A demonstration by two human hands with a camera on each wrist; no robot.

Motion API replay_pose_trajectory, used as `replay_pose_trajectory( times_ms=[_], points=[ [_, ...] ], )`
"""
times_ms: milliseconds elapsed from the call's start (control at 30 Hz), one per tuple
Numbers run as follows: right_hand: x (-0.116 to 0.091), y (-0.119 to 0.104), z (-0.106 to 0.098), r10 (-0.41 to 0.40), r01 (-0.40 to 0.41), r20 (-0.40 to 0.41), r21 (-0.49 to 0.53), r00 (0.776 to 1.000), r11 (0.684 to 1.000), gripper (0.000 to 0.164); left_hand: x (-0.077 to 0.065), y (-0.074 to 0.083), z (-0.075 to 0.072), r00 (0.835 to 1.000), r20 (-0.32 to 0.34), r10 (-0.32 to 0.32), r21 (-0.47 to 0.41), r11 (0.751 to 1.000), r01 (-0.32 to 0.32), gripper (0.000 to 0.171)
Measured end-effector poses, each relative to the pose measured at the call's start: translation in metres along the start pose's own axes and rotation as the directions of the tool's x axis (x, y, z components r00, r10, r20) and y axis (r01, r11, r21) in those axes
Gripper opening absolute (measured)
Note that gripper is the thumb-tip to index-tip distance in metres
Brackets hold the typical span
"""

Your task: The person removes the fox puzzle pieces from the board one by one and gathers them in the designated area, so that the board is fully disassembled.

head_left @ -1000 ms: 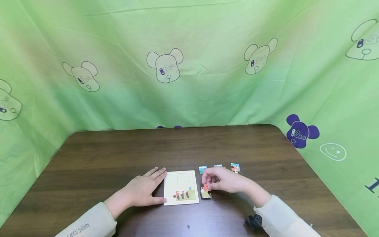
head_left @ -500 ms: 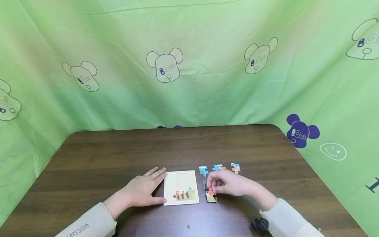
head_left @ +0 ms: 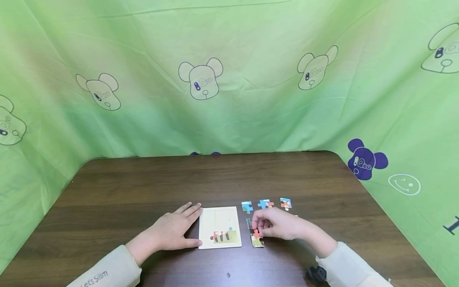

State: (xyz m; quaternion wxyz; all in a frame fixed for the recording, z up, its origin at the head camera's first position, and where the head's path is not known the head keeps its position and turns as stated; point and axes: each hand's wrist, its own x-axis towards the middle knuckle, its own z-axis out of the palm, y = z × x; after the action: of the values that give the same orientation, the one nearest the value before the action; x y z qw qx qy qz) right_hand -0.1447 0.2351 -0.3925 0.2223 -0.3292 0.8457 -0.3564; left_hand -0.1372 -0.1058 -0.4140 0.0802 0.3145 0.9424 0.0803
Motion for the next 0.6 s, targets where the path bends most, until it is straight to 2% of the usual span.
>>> replay_pose_trajectory(
  times_ms=[367, 600],
  points=[
    [0.0001, -0.0022, -0.0024, 0.004, -0.004, -0.01, -0.083, 1.0, 0.997, 0.018, 0.0007, -0.0005, -0.0009, 1.0, 0.007, 0.007, 0.0, 1.0, -0.007, 0.088],
    [0.0037, -0.0051, -0.003, -0.038, 0.037, -0.011, -0.066, 0.999, 0.997, 0.014, 0.0004, -0.0001, -0.0013, 1.0, 0.01, 0.002, -0.003, 1.0, -0.002, 0.088]
  ],
)
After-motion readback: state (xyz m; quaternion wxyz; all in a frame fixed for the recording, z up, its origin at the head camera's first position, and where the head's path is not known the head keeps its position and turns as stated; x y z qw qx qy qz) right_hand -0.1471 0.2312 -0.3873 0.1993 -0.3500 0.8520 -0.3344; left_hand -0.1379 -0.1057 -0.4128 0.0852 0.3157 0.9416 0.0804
